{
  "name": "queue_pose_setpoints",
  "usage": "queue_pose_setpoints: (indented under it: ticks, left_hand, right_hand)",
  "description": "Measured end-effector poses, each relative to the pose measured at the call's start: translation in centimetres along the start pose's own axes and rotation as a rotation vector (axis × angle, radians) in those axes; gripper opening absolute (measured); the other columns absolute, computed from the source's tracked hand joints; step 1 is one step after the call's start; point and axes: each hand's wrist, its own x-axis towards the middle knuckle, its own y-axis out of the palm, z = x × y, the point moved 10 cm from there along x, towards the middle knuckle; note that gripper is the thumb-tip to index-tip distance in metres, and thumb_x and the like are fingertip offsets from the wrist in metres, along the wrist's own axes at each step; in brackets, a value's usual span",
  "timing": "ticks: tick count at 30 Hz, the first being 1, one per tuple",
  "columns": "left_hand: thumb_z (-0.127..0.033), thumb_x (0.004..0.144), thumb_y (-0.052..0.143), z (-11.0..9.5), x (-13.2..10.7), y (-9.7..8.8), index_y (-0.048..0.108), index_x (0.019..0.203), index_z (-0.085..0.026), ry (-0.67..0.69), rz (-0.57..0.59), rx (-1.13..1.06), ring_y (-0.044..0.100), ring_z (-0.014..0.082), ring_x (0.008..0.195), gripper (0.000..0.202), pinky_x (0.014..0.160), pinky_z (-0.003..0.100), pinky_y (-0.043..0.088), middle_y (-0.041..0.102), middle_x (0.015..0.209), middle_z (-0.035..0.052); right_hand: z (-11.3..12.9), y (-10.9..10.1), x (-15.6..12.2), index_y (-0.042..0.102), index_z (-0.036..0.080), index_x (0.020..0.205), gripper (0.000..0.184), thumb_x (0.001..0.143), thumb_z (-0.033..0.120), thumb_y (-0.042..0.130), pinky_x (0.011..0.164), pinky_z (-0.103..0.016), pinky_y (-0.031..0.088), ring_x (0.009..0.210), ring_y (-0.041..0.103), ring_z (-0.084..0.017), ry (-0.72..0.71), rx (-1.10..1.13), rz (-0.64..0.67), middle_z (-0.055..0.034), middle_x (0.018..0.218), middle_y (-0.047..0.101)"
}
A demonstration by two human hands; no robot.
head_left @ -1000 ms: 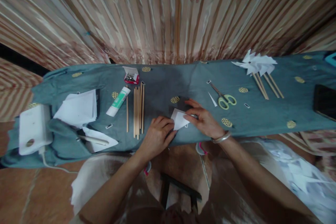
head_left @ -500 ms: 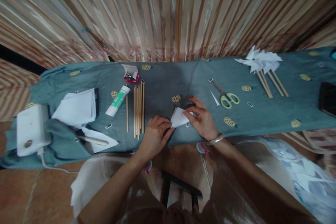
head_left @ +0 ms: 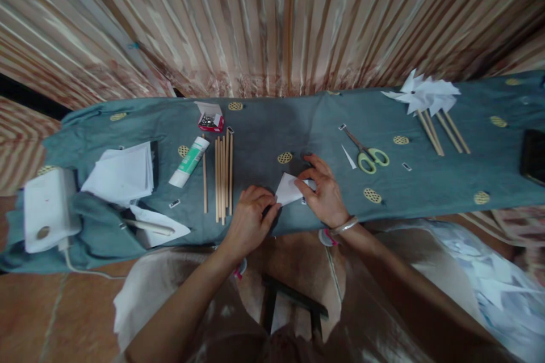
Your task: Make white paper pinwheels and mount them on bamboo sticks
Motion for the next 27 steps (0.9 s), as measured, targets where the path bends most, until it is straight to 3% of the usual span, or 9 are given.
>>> queue_pose_setpoints:
  ticks: [10,12,14,17,21,27]
  left_hand:
    - [-0.029,0.095,0.057,0.0,0.0,-0.3,0.066,0.077,-0.017,0.016,-0.005,0.065,0.059,0.0223,0.085,0.023,0.078,0.037,0.046,0.068,0.082,0.0063]
    - [-0.035,0.094,0.058,-0.6,0.1,-0.9,0.067,0.086,-0.015,0.049,-0.053,0.114,0.060,0.0244,0.088,0.023,0.079,0.039,0.047,0.069,0.089,0.0091]
    - [-0.039,0.093,0.058,-1.8,0.0,-0.9,0.065,0.108,-0.012,0.112,-0.091,0.168,0.060,0.0280,0.101,0.032,0.085,0.042,0.048,0.068,0.109,0.0148]
    - [-0.036,0.098,0.050,-3.5,-0.2,1.1,0.051,0.135,-0.012,0.231,-0.008,0.210,0.053,0.0304,0.126,0.044,0.101,0.048,0.045,0.059,0.136,0.0184]
    - [-0.034,0.099,0.047,-3.8,-0.7,3.8,0.046,0.141,-0.008,0.270,0.099,0.274,0.045,0.0310,0.138,0.050,0.112,0.051,0.038,0.054,0.144,0.0204]
    - [-0.037,0.100,0.043,-3.3,-1.2,4.5,0.042,0.145,-0.007,0.281,0.117,0.347,0.043,0.0298,0.142,0.053,0.115,0.051,0.037,0.050,0.148,0.0208]
  right_hand:
    - [0.3,0.1,-0.1,0.066,0.021,0.083,0.012,0.087,0.030,0.059,0.113,-0.051,0.037,0.137,0.046,-0.030,-0.007,-0.047,-0.012,-0.0131,0.138,0.060]
    - [0.4,0.1,-0.1,0.066,0.022,0.083,0.012,0.087,0.030,0.059,0.113,-0.052,0.037,0.138,0.046,-0.030,-0.004,-0.056,-0.015,-0.0124,0.138,0.060]
    - [0.5,0.1,-0.1,0.066,0.021,0.083,0.013,0.088,0.030,0.058,0.113,-0.052,0.037,0.138,0.045,-0.030,-0.004,-0.063,-0.015,-0.0126,0.138,0.059]
    - [0.6,0.2,-0.1,0.066,0.020,0.085,0.013,0.088,0.029,0.057,0.113,-0.051,0.037,0.138,0.045,-0.030,-0.007,-0.073,-0.011,-0.0146,0.138,0.059]
    - [0.6,0.2,-0.1,0.066,0.020,0.084,0.012,0.088,0.027,0.057,0.112,-0.051,0.038,0.137,0.046,-0.030,-0.009,-0.073,-0.018,-0.0155,0.138,0.059]
    - [0.7,0.1,-0.1,0.065,0.021,0.084,0.012,0.089,0.028,0.057,0.112,-0.051,0.038,0.137,0.047,-0.029,-0.023,-0.092,-0.029,-0.0151,0.137,0.060]
